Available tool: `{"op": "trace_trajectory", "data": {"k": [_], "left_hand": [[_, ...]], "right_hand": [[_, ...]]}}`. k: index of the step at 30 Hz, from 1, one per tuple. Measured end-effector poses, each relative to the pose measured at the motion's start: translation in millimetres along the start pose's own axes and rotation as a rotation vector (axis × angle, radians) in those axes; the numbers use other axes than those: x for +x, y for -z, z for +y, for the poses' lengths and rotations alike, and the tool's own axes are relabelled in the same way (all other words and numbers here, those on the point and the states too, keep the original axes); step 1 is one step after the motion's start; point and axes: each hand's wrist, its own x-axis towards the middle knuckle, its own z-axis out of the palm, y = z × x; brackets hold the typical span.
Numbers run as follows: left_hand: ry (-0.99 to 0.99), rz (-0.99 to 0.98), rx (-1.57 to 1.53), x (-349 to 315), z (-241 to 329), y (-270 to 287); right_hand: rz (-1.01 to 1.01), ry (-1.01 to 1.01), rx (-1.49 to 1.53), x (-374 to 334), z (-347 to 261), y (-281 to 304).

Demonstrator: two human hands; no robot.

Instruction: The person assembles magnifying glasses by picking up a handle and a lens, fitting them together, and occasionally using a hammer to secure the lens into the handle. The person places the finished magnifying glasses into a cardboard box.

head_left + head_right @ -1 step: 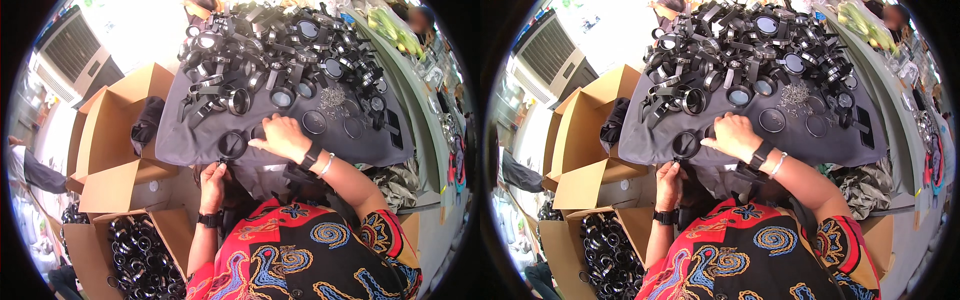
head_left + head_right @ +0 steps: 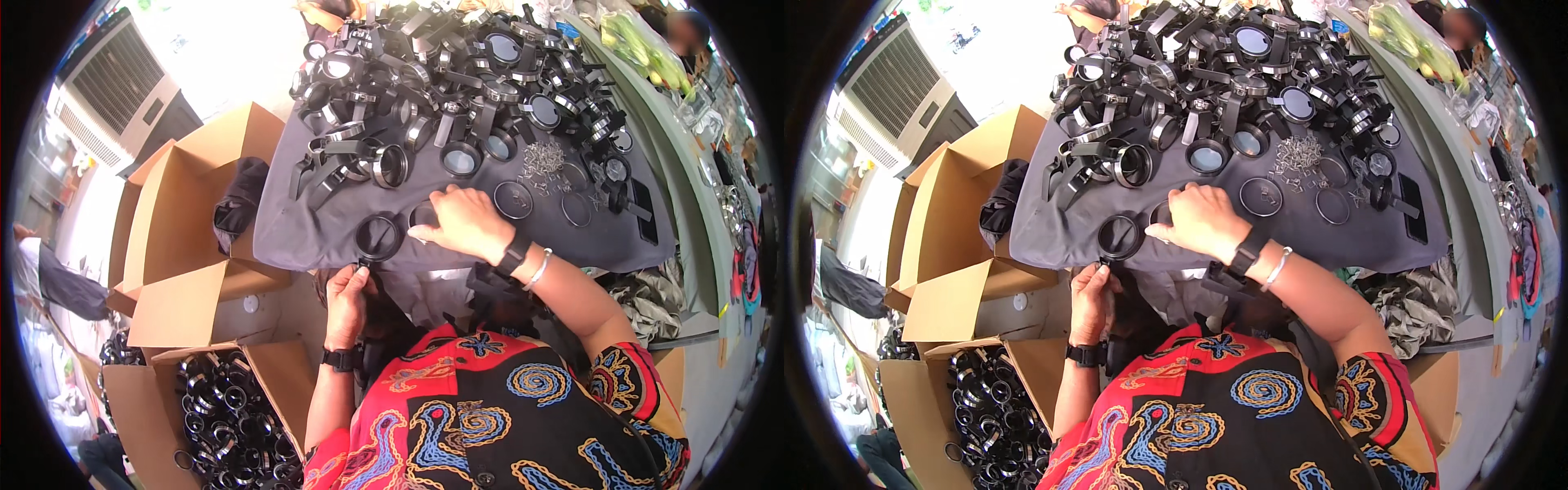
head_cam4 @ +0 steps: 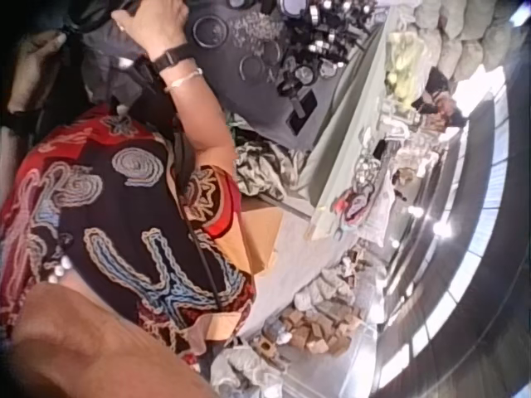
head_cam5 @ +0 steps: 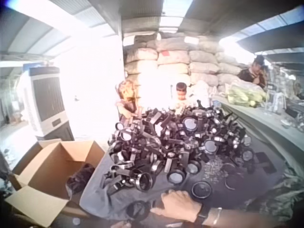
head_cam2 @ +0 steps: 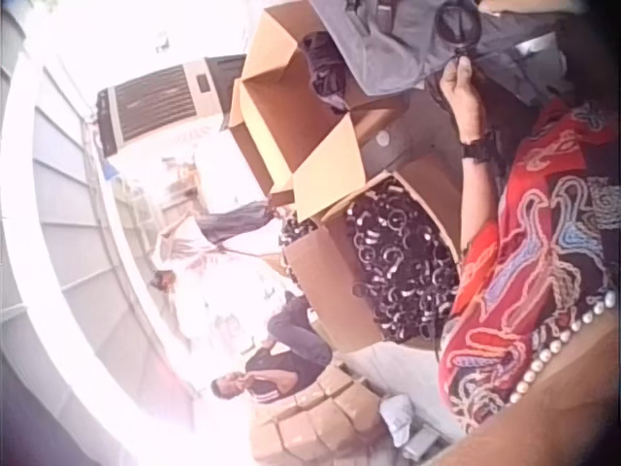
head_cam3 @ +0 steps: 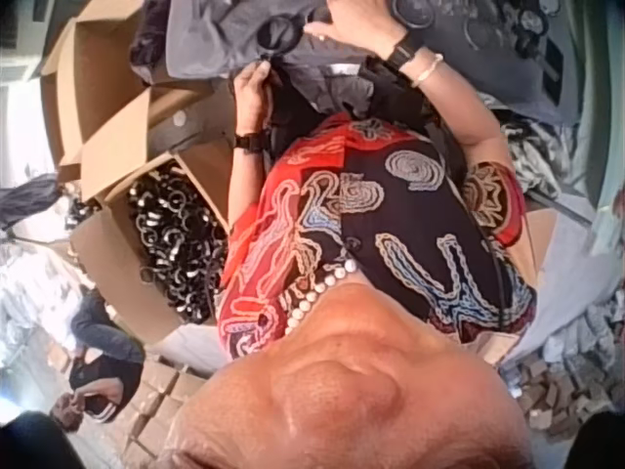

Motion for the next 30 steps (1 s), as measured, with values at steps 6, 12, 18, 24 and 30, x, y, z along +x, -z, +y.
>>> {"op": "trace_trajectory", "data": {"k": [6,12,18,24,30], "left_hand": [[-0.026,-0.021,0.019,1.8,1.1,0.4],[-0.027,-0.025,0.044,1.2,3.5,0.9],[0.003,-0.021,0.03,-0.3,6.0,1.4],[-0.006,-0.038,-0.013,-0.1,1.6,1.2],[-0.011,-0.061,0.001,-0.1,1.4,3.7]], "right_hand": [[-0.03,0.508,0.045,6.5,36.3,-6.2],[-0.197,0.45,-0.074,11.6,24.5,0.0],[-0.115,0.526,0.039,14.1,17.1,-3.1],[0.201,0.707,-0.083,4.1,4.2,14.0],[0.51,0.851,-0.191,-12.2,-11.8,26.3]]}}
